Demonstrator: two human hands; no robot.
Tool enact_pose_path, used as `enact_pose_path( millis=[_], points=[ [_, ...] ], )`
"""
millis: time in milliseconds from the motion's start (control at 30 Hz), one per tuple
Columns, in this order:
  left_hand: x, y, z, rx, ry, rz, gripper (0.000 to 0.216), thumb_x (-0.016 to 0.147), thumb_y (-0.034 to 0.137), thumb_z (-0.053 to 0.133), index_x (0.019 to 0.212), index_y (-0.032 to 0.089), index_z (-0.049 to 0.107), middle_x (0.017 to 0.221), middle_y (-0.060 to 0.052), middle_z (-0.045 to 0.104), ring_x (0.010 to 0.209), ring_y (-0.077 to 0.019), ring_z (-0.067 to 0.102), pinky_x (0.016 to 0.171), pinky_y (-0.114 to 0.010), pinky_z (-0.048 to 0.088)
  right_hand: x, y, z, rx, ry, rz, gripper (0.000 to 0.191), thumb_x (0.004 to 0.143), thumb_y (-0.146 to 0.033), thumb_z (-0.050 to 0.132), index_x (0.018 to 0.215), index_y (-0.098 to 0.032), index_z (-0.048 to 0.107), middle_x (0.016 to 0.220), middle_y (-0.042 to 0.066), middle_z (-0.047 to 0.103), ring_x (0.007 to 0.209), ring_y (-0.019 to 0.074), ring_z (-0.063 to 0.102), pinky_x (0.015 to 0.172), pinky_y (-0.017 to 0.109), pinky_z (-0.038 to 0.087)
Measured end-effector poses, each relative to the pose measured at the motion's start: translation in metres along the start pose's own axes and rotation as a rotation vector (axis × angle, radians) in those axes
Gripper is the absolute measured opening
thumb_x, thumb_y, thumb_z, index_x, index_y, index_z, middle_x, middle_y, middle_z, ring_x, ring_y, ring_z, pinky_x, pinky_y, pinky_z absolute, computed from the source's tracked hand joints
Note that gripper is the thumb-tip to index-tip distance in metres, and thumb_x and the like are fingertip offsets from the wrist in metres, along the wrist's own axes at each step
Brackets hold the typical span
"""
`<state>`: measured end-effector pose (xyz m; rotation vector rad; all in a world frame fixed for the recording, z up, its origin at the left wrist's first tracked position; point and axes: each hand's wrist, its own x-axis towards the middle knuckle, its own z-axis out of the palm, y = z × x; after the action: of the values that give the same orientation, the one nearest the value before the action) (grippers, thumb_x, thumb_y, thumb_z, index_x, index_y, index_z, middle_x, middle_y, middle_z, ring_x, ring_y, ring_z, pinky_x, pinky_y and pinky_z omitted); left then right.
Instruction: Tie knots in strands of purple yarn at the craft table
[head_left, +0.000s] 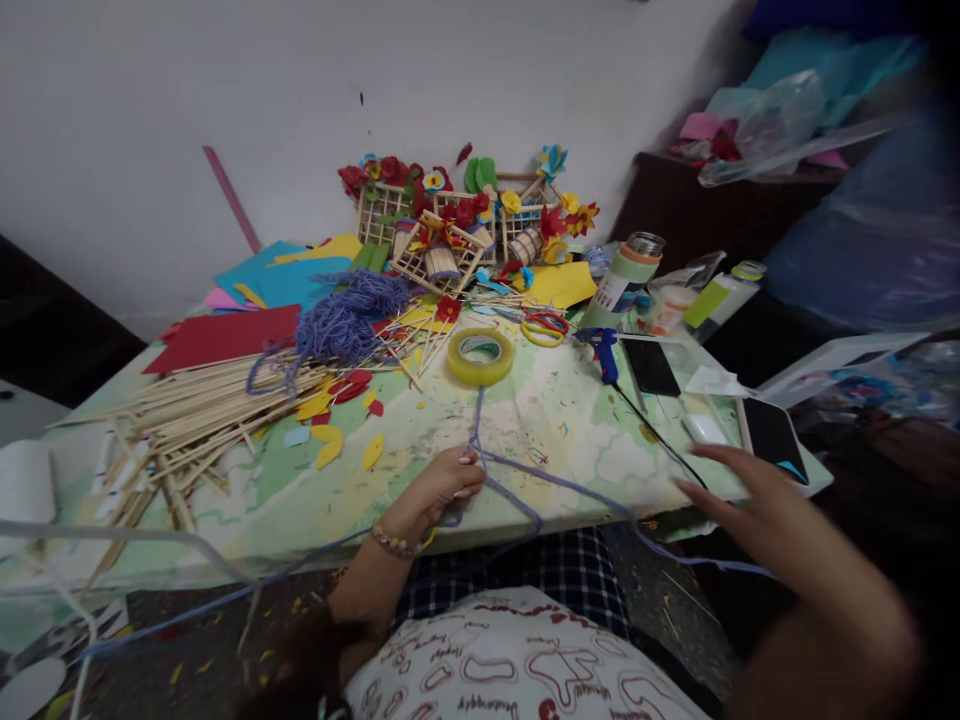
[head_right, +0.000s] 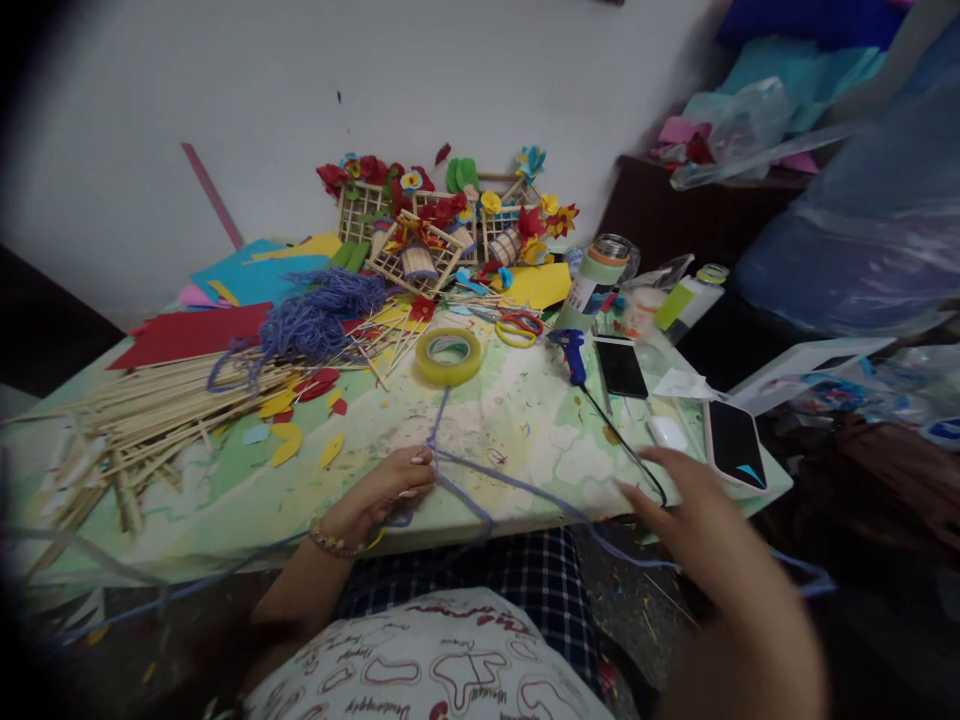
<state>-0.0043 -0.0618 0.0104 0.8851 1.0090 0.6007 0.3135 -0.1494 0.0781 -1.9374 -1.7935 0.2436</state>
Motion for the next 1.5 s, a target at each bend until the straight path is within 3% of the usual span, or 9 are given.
enact_pose_path(
  millis=[133,300,533,833,900,1000,1167,1367,1500],
  points=[
    [0.0,-0.001,0.001,-0.025,-0.013,-0.002,0.025,0.058,0.011,0.051,0.065,0.021,0.029,0.034,0.012,0.029,0.029,-0.0019,0.017,0.036,-0.018,0.005,0.056,-0.083,0.109,0.713,-0.414,-0.229,0.028,0.078,-0.028,0.049,0.105,-0.024,0.054,0.11,0.008,0.055,0.101,0.0211,0.05,0.088,0.04,0.036],
    [-0.003,0.004,-0.006,-0.167,-0.072,0.042,0.026,0.061,0.017,0.057,0.067,0.02,0.032,0.035,0.013,0.025,0.029,-0.0007,0.014,0.035,-0.017,0.006,0.074,-0.131,0.191,1.044,-0.478,-0.017,0.048,0.06,-0.012,0.063,0.104,-0.02,0.048,0.082,0.001,0.058,0.072,0.0127,0.054,0.069,0.028,0.041],
    [-0.007,0.016,-0.012,-0.147,-0.084,0.102,0.029,0.062,0.018,0.059,0.067,0.021,0.031,0.035,0.014,0.025,0.029,-0.0008,0.014,0.035,-0.016,0.007,0.073,-0.117,0.16,1.45,-0.72,0.532,0.025,0.068,-0.027,0.054,0.089,-0.015,0.053,0.051,-0.005,0.044,0.041,0.0067,0.039,0.038,0.019,0.021],
    [-0.01,0.018,-0.008,0.071,-0.083,0.135,0.021,0.059,0.011,0.046,0.065,0.021,0.029,0.032,0.012,0.033,0.028,-0.0023,0.021,0.034,-0.016,0.007,0.08,-0.098,0.164,0.78,-0.3,0.062,0.013,0.073,-0.024,0.05,0.081,-0.017,0.057,0.063,0.0,0.058,0.064,0.0122,0.051,0.061,0.023,0.036],
    [-0.011,0.018,-0.009,0.062,-0.064,0.118,0.021,0.058,0.01,0.045,0.064,0.021,0.028,0.031,0.012,0.034,0.028,-0.0024,0.021,0.034,-0.016,0.007,0.083,-0.1,0.158,0.879,-0.374,0.183,0.017,0.076,-0.023,0.045,0.088,-0.016,0.055,0.052,-0.002,0.054,0.052,0.0105,0.047,0.051,0.021,0.033],
    [-0.012,0.017,-0.008,0.055,-0.031,0.103,0.021,0.057,0.011,0.045,0.063,0.021,0.028,0.03,0.012,0.033,0.028,-0.0027,0.021,0.034,-0.017,0.008,0.082,-0.105,0.15,1.197,-0.716,0.41,0.023,0.074,-0.02,0.045,0.095,-0.014,0.051,0.041,-0.007,0.043,0.036,0.0062,0.03,0.036,0.017,0.018],
    [-0.007,0.004,0.0,0.218,0.069,0.194,0.016,0.061,0.012,0.044,0.067,0.021,0.032,0.035,0.011,0.039,0.03,-0.0051,0.029,0.036,-0.017,0.018,0.072,-0.114,0.151,1.551,-1.219,0.549,0.007,0.071,-0.018,0.049,0.075,-0.012,0.051,0.035,-0.01,0.029,0.033,0.002,0.011,0.033,0.014,0.005],
    [-0.001,-0.008,-0.003,0.556,0.289,0.27,0.011,0.067,0.02,0.047,0.07,0.02,0.037,0.048,0.008,0.042,0.042,-0.0081,0.039,0.042,-0.02,0.027,0.064,-0.119,0.158,1.592,-1.189,0.452,0.015,0.07,-0.025,0.056,0.069,-0.016,0.044,0.037,-0.01,0.032,0.033,0.0016,0.014,0.033,0.014,0.008],
    [-0.001,-0.005,-0.011,0.777,0.465,0.358,0.016,0.068,0.026,0.05,0.062,0.019,0.036,0.058,0.005,0.04,0.056,-0.0104,0.042,0.053,-0.022,0.034,0.059,-0.121,0.161,1.34,-0.927,0.307,0.031,0.063,-0.023,0.061,0.061,-0.02,0.03,0.036,-0.011,0.034,0.031,0.0029,0.021,0.034,0.017,0.012]
  ],
)
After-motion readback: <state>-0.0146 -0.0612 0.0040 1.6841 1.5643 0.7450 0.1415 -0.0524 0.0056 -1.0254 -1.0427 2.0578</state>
